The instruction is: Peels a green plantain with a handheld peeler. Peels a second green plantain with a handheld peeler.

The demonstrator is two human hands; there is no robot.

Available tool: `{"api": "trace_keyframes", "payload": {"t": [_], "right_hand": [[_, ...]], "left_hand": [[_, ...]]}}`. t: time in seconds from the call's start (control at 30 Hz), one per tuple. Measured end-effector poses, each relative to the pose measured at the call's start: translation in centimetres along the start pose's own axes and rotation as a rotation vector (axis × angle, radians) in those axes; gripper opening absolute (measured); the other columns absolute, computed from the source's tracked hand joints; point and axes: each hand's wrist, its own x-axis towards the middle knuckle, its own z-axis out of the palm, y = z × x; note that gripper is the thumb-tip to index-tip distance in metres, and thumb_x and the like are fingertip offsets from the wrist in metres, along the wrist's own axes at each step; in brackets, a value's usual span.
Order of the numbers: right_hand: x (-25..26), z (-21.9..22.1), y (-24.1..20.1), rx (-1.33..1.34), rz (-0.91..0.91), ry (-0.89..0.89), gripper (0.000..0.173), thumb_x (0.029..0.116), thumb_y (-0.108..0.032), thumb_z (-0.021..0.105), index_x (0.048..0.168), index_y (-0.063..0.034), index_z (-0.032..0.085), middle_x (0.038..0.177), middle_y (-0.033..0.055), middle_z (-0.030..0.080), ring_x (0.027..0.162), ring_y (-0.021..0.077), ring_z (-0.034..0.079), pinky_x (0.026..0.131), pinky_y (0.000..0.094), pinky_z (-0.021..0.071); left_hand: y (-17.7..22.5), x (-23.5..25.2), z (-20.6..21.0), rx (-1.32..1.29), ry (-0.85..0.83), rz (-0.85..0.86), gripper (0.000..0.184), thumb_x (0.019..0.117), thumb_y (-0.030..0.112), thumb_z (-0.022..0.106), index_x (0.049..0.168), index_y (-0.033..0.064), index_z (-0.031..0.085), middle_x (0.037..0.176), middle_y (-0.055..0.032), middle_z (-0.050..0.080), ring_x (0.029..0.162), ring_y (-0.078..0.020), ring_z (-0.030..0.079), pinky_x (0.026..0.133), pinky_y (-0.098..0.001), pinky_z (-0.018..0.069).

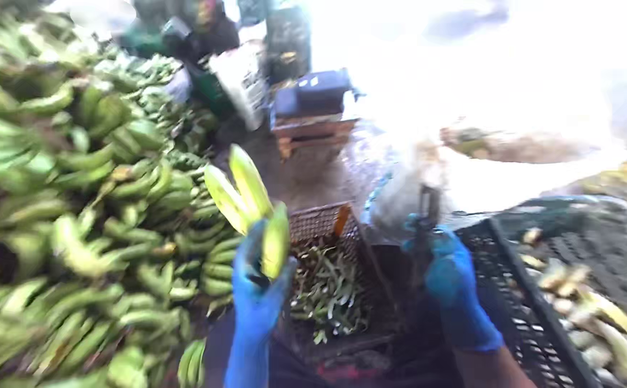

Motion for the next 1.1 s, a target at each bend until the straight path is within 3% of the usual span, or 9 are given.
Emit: {"api": "trace_keyframes", "payload": {"t": [0.13, 0.27, 0.33, 0.53, 0.77, 0.87, 0.97, 1.03, 1.1], "right_hand": [[-0.4, -1.0, 0.2, -0.058, 0.043, 0.094, 0.041, 0.1015, -0.015, 0.046, 0.135, 0.0082, 0.055, 0.117, 0.0112, 0.07, 0.09, 0.0142, 0.07, 0.078, 0.0313, 0.0606], [-0.7, 0.0, -0.4, 0.048, 0.102, 0.12, 0.041, 0.1068, -0.018, 0.041, 0.138, 0.0066, 0.053, 0.112, 0.0104, 0.071, 0.089, 0.0142, 0.07, 0.079, 0.0306, 0.0609], [-1.6, 1.3, -0.4, 0.064, 0.172, 0.11, 0.043, 0.1084, -0.021, 0.041, 0.143, 0.0044, 0.047, 0.111, 0.0104, 0.071, 0.09, 0.0158, 0.07, 0.08, 0.0322, 0.0608], [-7.8, 5.3, 2.9, -0.268, 0.551, -0.277, 0.047, 0.1079, -0.029, 0.042, 0.144, 0.0003, 0.044, 0.101, 0.0081, 0.072, 0.081, 0.0148, 0.072, 0.073, 0.0343, 0.0628], [-5.7, 8.3, -2.2, -0.181, -0.427, -0.388, 0.04, 0.1085, -0.037, 0.046, 0.139, -0.0108, 0.052, 0.1, 0.0035, 0.069, 0.081, 0.0076, 0.068, 0.07, 0.0261, 0.0608], [-6.5, 6.1, 1.9, -0.5, 0.271, -0.631, 0.035, 0.106, -0.03, 0.047, 0.126, -0.0064, 0.063, 0.095, 0.0093, 0.069, 0.082, 0.0178, 0.067, 0.076, 0.0424, 0.0565], [-5.1, 5.7, 1.5, -0.367, 0.689, -0.678, 0.039, 0.1095, -0.032, 0.037, 0.127, -0.0067, 0.061, 0.089, 0.0065, 0.07, 0.069, 0.0147, 0.066, 0.063, 0.0335, 0.0576], [-2.5, 5.6, -0.9, -0.323, 0.463, -0.583, 0.037, 0.1082, -0.024, 0.039, 0.13, -0.0055, 0.062, 0.096, 0.0027, 0.072, 0.076, 0.0075, 0.067, 0.068, 0.0264, 0.0585], [2.3, 5.2, -1.9, -0.605, -0.037, -0.587, 0.043, 0.1041, -0.027, 0.043, 0.14, -0.0099, 0.061, 0.122, 0.0035, 0.069, 0.107, 0.0071, 0.065, 0.096, 0.0295, 0.0531]], "left_hand": [[-8.6, -1.5, 4.6, 0.377, -0.399, -0.247, 0.059, 0.0922, 0.021, 0.066, 0.146, 0.0007, 0.051, 0.137, -0.0229, 0.06, 0.127, -0.0334, 0.059, 0.108, -0.0534, 0.0464], [-4.6, 3.2, 5.4, -0.208, 0.014, -0.308, 0.056, 0.0971, 0.015, 0.057, 0.145, -0.0043, 0.035, 0.116, -0.0102, 0.066, 0.098, -0.0152, 0.068, 0.082, -0.0322, 0.0606], [-3.1, 4.8, 5.6, -0.482, 0.094, -0.311, 0.059, 0.1013, 0.015, 0.053, 0.151, 0.004, 0.023, 0.122, -0.0093, 0.064, 0.105, -0.0186, 0.068, 0.087, -0.0367, 0.0609], [-4.0, 1.7, 5.4, -0.501, 0.095, -0.38, 0.055, 0.0973, 0.002, 0.059, 0.148, 0.0066, 0.037, 0.126, -0.0121, 0.066, 0.111, -0.0242, 0.068, 0.095, -0.0412, 0.0584], [-5.0, -1.0, 4.6, -0.432, -0.074, -0.163, 0.059, 0.0926, 0.017, 0.074, 0.145, 0.0132, 0.048, 0.133, -0.0042, 0.064, 0.117, -0.0177, 0.065, 0.096, -0.0341, 0.0571], [-4.6, -0.7, 3.4, -0.667, -0.129, -0.239, 0.056, 0.0917, 0.022, 0.075, 0.142, 0.0162, 0.051, 0.132, -0.0102, 0.064, 0.121, -0.0259, 0.063, 0.1, -0.0434, 0.0547], [-5.0, 1.3, 2.2, -0.949, -0.185, -0.4, 0.047, 0.0936, 0.029, 0.065, 0.138, 0.0176, 0.055, 0.129, -0.0133, 0.066, 0.117, -0.0302, 0.065, 0.097, -0.049, 0.0552], [-4.6, 2.6, 2.7, -0.92, -0.173, -0.541, 0.04, 0.1012, 0.042, 0.051, 0.129, 0.0151, 0.062, 0.112, -0.0097, 0.072, 0.097, -0.0238, 0.072, 0.081, -0.0406, 0.0615], [-3.8, 4.7, 4.1, -0.795, -0.158, -0.644, 0.043, 0.1092, 0.038, 0.029, 0.124, 0.0125, 0.06, 0.098, -0.0058, 0.072, 0.079, -0.0165, 0.072, 0.068, -0.0318, 0.0624]]}}
